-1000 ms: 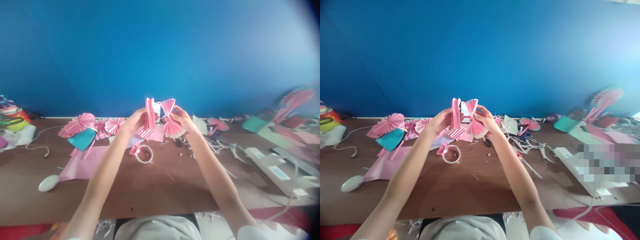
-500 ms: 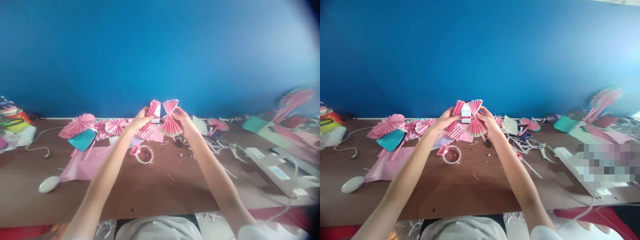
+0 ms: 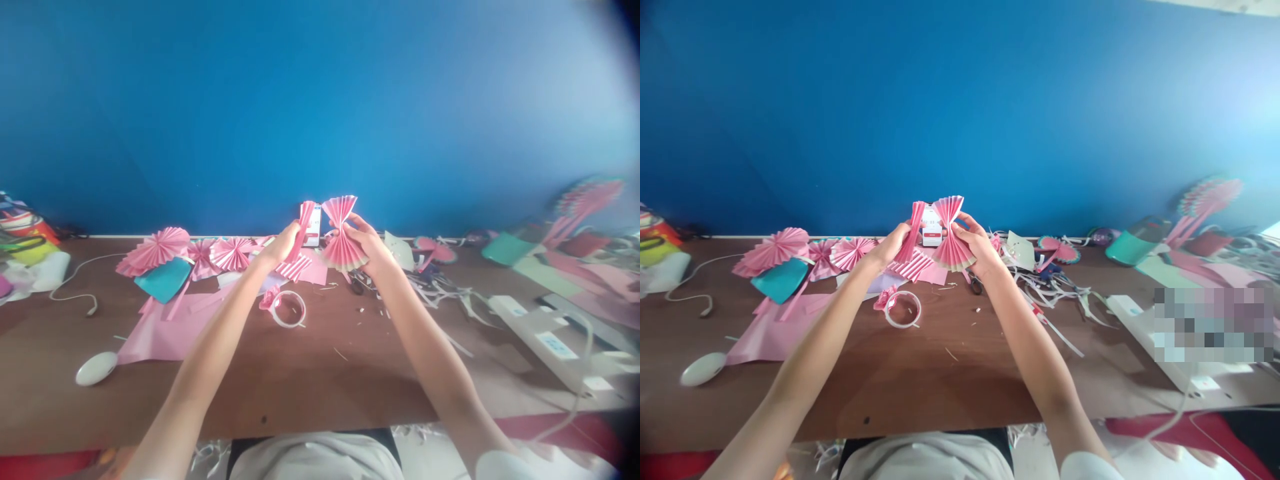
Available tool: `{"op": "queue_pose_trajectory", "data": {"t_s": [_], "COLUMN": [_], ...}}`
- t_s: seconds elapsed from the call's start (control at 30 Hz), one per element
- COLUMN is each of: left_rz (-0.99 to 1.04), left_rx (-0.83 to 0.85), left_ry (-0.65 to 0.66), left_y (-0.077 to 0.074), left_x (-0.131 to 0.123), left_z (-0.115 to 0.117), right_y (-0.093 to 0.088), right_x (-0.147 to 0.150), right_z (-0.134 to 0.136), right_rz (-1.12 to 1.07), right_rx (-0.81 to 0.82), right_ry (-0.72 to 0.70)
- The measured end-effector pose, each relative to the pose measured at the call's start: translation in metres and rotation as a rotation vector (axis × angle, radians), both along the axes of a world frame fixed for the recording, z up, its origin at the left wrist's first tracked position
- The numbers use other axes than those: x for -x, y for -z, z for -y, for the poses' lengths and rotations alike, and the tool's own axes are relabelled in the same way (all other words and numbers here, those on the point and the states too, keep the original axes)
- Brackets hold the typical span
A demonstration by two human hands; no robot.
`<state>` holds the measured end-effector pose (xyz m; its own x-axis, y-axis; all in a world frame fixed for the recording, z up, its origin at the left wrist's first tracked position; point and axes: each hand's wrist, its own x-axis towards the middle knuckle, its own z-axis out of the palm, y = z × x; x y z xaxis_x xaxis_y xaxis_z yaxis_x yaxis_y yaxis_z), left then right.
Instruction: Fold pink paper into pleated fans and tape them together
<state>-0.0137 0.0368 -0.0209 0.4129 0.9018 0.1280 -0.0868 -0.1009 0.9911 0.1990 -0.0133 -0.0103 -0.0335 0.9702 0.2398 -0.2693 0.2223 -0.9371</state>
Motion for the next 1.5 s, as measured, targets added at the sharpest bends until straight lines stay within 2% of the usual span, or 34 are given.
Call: {"op": "queue_pose_trajectory", "data": {"t_s": [0.1,0.27,0.43,0.67,0.9,1.07,1.27,1.37,1.5], "left_rz": [-0.127,-0.2,-0.192,-0.219,-0.28,-0.211,-0.141,-0.116,-0.093], "left_rx": [-0.093,-0.282,-0.329,-0.45,-0.445,-0.358,-0.232,-0.25,-0.342], "left_ry": [-0.079,0.032,0.008,-0.08,-0.069,-0.059,0.031,0.035,-0.047], "left_y": [-0.001,-0.002,-0.003,-0.011,-0.009,-0.009,-0.004,-0.004,-0.008], "left_x": [-0.003,-0.009,-0.01,-0.018,-0.021,-0.022,-0.023,-0.023,-0.023], "left_z": [-0.001,-0.004,-0.003,0.008,0.01,0.011,0.008,0.006,0.008], "right_y": [-0.002,-0.002,0.001,-0.006,-0.005,-0.004,-0.003,0.0,0.004], "right_x": [0.0,0.0,-0.002,-0.002,-0.006,-0.005,-0.009,-0.01,-0.009], "right_z": [0.001,0.001,-0.002,0.004,0.002,0.0,-0.003,-0.007,-0.011], "right_rz": [-0.024,-0.003,0.066,0.109,0.088,0.074,0.027,0.038,-0.037], "right_rx": [0.012,-0.025,-0.066,-0.073,-0.074,-0.108,-0.1,-0.091,-0.109], "right_ry": [0.015,0.034,0.085,0.102,0.137,0.166,0.179,0.221,0.3]}}
